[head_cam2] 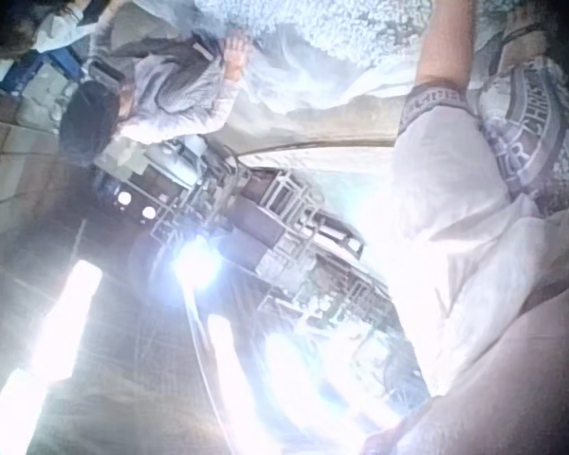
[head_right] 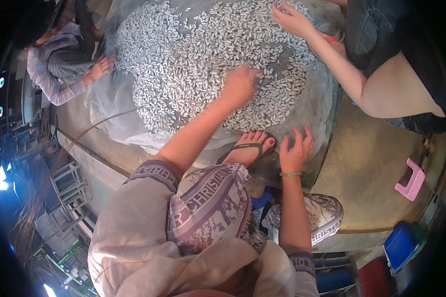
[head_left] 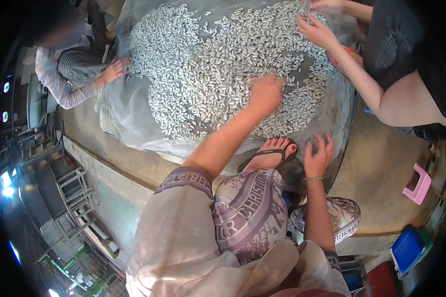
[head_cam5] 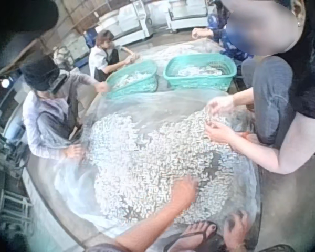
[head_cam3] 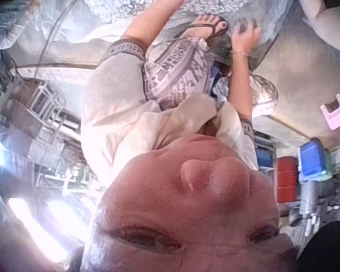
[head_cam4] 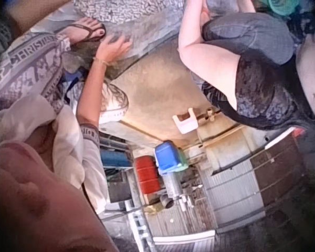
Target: The person sits on the floor and sorts small white plastic parts from a large pile spread on a sheet. They pick up individual pieces, inspect them, and place them into green baskets alongside other workers.
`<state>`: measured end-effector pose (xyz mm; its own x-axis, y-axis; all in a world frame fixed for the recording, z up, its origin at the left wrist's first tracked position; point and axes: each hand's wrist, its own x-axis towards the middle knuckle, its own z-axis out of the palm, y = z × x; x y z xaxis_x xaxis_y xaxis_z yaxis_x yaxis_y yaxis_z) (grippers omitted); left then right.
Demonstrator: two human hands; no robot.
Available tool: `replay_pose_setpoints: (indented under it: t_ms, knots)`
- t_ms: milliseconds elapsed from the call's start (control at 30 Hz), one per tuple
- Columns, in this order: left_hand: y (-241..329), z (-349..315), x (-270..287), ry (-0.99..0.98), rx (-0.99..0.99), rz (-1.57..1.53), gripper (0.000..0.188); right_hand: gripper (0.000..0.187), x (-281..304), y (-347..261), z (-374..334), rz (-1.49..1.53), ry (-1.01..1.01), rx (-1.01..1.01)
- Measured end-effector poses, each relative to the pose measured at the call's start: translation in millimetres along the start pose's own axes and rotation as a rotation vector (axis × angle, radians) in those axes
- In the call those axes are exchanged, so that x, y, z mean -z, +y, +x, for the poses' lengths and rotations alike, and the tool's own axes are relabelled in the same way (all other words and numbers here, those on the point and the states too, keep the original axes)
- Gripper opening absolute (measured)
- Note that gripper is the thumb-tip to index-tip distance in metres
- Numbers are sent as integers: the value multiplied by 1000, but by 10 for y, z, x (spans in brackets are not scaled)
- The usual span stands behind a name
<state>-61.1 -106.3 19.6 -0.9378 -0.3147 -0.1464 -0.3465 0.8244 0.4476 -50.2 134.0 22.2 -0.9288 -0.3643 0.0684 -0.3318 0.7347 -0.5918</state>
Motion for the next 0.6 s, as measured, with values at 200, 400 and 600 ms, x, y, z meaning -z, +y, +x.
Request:
replay_pose_setpoints:
  t_ms: [200,400,600]
  knots:
    - [-57,-263,-710,27,-550,-425,44,37,5,12,15,-97,-8,-26]
    - [-1047,156,-78,94,-146,-425,45,47,158,98,-19,-176,-24,-102]
    - [-2235,314,610,387,284,-86,40,50,159,161,22,-136,-11,-185]
